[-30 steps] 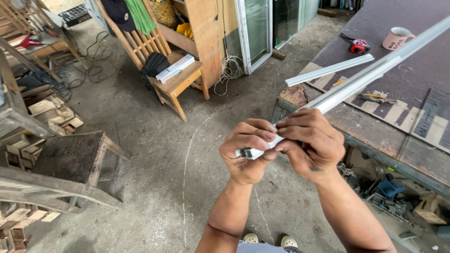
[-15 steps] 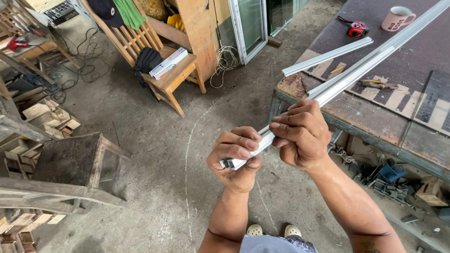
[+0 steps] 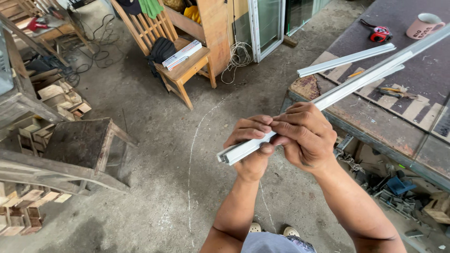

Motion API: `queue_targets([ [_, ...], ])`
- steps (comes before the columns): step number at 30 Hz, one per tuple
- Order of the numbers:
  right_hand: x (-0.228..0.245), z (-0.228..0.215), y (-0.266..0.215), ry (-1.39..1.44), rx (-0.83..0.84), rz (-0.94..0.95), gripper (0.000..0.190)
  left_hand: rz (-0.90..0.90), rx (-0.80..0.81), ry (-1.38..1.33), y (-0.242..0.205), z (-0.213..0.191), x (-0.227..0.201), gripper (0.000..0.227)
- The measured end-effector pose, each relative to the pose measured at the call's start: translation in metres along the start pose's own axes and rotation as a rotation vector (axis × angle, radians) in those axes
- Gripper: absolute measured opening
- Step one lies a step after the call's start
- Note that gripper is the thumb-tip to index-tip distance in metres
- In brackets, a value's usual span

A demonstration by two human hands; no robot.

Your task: The person handles white aluminum window frame profiles, aligns them, and uses pliers to tap and adjust the joints. The person repeatedly picks up, aligns, and taps the profiles to fit them together.

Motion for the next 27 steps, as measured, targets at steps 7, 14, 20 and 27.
queue_targets([
  [7,-0.008,-0.012,0.002,0.020,0.099,0.032,0.028,-0.046,-0.018,-0.026,-0.001,-0.009,-0.008,0.026],
  [14,-0.006,-0.003,-0.020,-0.127,0.000,0.001,0.026,-0.024,-0.017,0.001,-0.007,0.000,-0.016,0.026],
  [20,-0.002,0.005,-0.021,-0.157,-0.052,-0.005,0.026,-0.013,-0.036,-0.041,-0.010,-0.004,-0.015,0.023],
  [27,-0.018,-0.018,-0.010,-0.044,0.130,0.061,0.036,0.000,-0.005,0.000,-0.002,-0.018,-0.026,0.025],
])
Point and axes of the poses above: each hand's wrist, its own y-axis towards the middle knuckle, its own z-axis out of the palm, x = y × z, the point moved 1 cm from there along y, towards the middle knuckle, and after that the axes turned 4 degrees about -y, right-handed, at the moved point
